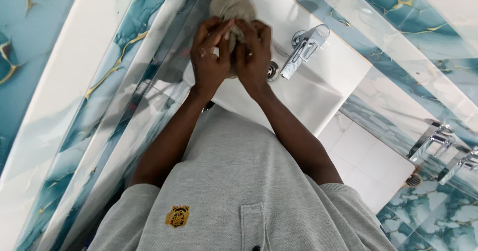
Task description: The person cleans a bathroom faucet using a rag, wiping the spout, handle, and base of the fixture.
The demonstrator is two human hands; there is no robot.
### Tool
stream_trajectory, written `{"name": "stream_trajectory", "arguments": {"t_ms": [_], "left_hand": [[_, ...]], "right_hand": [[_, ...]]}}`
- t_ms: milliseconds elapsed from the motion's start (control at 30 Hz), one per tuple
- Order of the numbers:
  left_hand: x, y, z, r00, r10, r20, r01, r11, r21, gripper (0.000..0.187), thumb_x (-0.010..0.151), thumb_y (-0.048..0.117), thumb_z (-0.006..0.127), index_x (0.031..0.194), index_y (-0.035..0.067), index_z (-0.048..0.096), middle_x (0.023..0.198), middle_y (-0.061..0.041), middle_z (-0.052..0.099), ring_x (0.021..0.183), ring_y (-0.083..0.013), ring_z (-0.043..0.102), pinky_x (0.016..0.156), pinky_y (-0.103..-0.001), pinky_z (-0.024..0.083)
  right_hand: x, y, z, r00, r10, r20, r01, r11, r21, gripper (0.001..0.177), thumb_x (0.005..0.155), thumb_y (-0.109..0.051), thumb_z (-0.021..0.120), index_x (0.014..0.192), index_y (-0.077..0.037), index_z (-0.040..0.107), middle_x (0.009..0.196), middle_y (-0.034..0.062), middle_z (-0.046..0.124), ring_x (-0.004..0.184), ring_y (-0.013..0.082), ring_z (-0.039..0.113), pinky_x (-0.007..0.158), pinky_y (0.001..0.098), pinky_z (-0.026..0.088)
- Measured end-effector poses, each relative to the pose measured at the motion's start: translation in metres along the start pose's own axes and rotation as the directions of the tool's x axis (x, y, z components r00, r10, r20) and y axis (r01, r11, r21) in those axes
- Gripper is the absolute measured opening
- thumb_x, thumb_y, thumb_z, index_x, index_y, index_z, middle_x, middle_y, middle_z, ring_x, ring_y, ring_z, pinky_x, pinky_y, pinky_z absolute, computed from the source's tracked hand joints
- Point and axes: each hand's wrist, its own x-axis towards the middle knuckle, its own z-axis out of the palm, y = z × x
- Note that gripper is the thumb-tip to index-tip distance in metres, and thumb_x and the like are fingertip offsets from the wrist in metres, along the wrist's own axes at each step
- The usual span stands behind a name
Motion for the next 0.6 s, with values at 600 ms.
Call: {"name": "stream_trajectory", "arguments": {"t_ms": [600], "left_hand": [[0.072, -0.097, 0.027, 0.967, -0.083, 0.241, -0.019, 0.919, 0.393, 0.033, 0.112, 0.022, 0.047, 0.13, 0.0, 0.065, 0.127, -0.026, 0.067, 0.119, -0.0444, 0.063, 0.101, -0.051, 0.05]], "right_hand": [[0.079, 0.054, 0.045, 0.955, 0.063, 0.289, 0.167, 0.693, -0.701, 0.049, 0.102, -0.029, 0.062, 0.143, -0.002, 0.055, 0.145, 0.0265, 0.043, 0.141, 0.052, 0.034, 0.122, 0.0674, 0.026]]}}
